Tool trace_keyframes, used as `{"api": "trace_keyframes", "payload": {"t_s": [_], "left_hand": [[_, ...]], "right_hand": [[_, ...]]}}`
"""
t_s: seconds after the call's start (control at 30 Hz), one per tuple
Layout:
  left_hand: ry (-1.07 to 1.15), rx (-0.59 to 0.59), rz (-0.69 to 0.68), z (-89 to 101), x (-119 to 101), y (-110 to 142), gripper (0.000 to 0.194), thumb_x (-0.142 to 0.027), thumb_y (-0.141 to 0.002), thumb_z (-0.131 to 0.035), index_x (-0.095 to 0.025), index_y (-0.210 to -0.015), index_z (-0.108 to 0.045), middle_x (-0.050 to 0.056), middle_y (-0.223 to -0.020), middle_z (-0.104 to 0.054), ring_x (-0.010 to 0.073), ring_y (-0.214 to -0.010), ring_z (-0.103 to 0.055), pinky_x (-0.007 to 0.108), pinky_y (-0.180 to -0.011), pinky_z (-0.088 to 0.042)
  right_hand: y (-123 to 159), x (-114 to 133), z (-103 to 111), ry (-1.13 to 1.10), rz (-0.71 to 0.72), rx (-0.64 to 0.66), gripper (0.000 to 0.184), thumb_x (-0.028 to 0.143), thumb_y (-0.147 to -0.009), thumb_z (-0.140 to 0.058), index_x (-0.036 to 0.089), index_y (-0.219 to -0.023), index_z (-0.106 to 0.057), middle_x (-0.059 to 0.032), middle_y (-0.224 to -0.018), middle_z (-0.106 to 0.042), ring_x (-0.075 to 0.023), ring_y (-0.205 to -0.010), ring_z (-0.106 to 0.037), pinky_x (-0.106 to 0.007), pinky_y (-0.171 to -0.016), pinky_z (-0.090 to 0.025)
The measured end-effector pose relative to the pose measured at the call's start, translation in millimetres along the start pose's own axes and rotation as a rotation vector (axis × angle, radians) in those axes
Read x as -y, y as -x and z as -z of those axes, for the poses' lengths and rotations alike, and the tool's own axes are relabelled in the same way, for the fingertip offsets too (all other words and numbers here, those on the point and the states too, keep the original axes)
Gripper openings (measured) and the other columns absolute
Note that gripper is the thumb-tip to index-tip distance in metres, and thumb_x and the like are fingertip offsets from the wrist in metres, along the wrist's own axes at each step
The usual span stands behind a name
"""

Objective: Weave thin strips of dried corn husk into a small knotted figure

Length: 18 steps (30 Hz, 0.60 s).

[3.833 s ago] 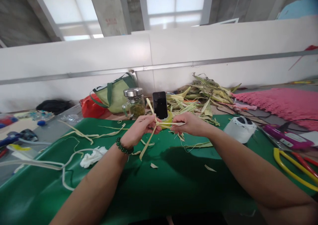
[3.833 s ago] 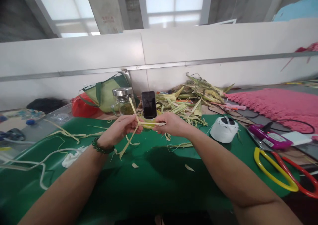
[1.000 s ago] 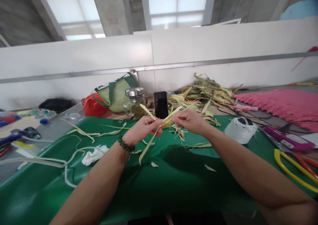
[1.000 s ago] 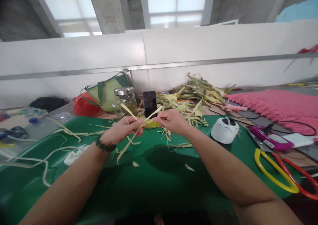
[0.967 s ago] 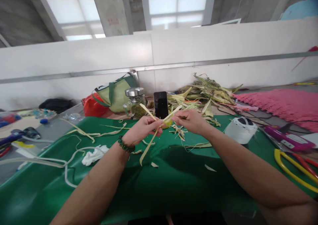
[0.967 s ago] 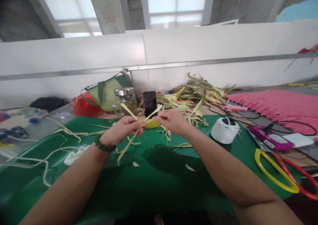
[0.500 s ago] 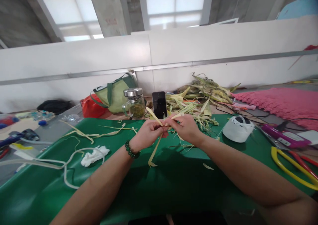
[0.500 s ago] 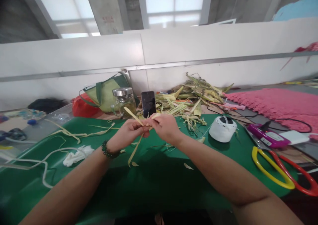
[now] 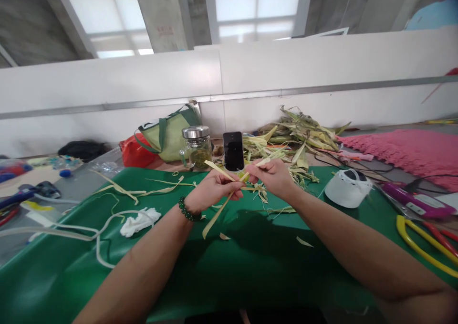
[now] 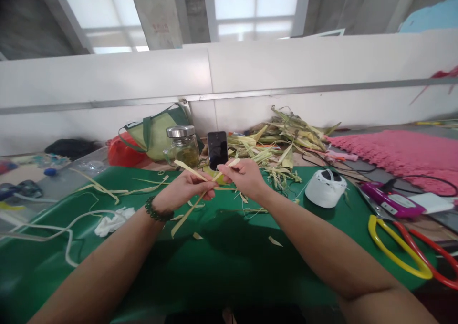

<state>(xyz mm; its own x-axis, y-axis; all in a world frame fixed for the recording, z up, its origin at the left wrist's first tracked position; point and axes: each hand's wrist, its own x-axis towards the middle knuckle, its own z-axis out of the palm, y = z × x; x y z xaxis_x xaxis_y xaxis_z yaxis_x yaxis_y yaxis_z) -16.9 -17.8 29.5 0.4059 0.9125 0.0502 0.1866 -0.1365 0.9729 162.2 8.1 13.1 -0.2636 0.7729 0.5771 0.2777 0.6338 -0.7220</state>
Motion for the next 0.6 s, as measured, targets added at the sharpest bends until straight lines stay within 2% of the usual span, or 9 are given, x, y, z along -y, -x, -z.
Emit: {"api": "trace_keyframes", "payload": {"t_s": [0.13,0.23,0.47,0.6], "left_hand": [[0.023,-0.092,-0.041,-3.4,1.5,-1.8,0.025,-0.038,-0.066,-0.073,-0.013,-0.07,-0.068,0.002,-0.059,-0.069,0.0129,-0.056,-0.063,0.023,-0.058,-0.054],[-0.014,-0.09,-0.073,-6.7,-2.1,0.0,0.025,-0.038,-0.068,-0.071,-0.013,-0.067,-0.068,0.003,-0.06,-0.069,0.0131,-0.056,-0.064,0.023,-0.059,-0.055],[-0.049,-0.089,-0.033,-3.9,-7.3,3.7,0.017,-0.03,-0.07,-0.07,-0.012,-0.069,-0.07,0.003,-0.061,-0.07,0.0125,-0.057,-0.064,0.022,-0.06,-0.055],[-0.037,-0.111,-0.008,-3.8,-7.2,3.9,0.016,-0.029,-0.072,-0.068,-0.013,-0.07,-0.07,0.003,-0.058,-0.069,0.0129,-0.056,-0.064,0.024,-0.061,-0.055]], "right_hand": [[-0.5,1.3,3.2,-0.003,0.047,-0.039,0.046,0.054,-0.077,-0.058,0.017,-0.051,-0.06,-0.0021,-0.056,-0.061,-0.0109,-0.05,-0.056,-0.023,-0.049,-0.047],[0.3,2.2,5.6,-0.009,0.052,-0.066,0.042,0.05,-0.077,-0.059,0.017,-0.052,-0.06,-0.0017,-0.057,-0.061,-0.0105,-0.05,-0.056,-0.023,-0.049,-0.047],[-2.5,-2.1,6.3,-0.124,-0.042,-0.078,0.042,0.052,-0.074,-0.061,0.016,-0.053,-0.061,-0.002,-0.051,-0.061,-0.0097,-0.044,-0.053,-0.022,-0.044,-0.045],[-2.3,-0.1,7.1,-0.141,-0.029,-0.104,0.042,0.051,-0.073,-0.063,0.016,-0.051,-0.06,-0.0019,-0.051,-0.061,-0.0099,-0.044,-0.054,-0.023,-0.045,-0.045]]}}
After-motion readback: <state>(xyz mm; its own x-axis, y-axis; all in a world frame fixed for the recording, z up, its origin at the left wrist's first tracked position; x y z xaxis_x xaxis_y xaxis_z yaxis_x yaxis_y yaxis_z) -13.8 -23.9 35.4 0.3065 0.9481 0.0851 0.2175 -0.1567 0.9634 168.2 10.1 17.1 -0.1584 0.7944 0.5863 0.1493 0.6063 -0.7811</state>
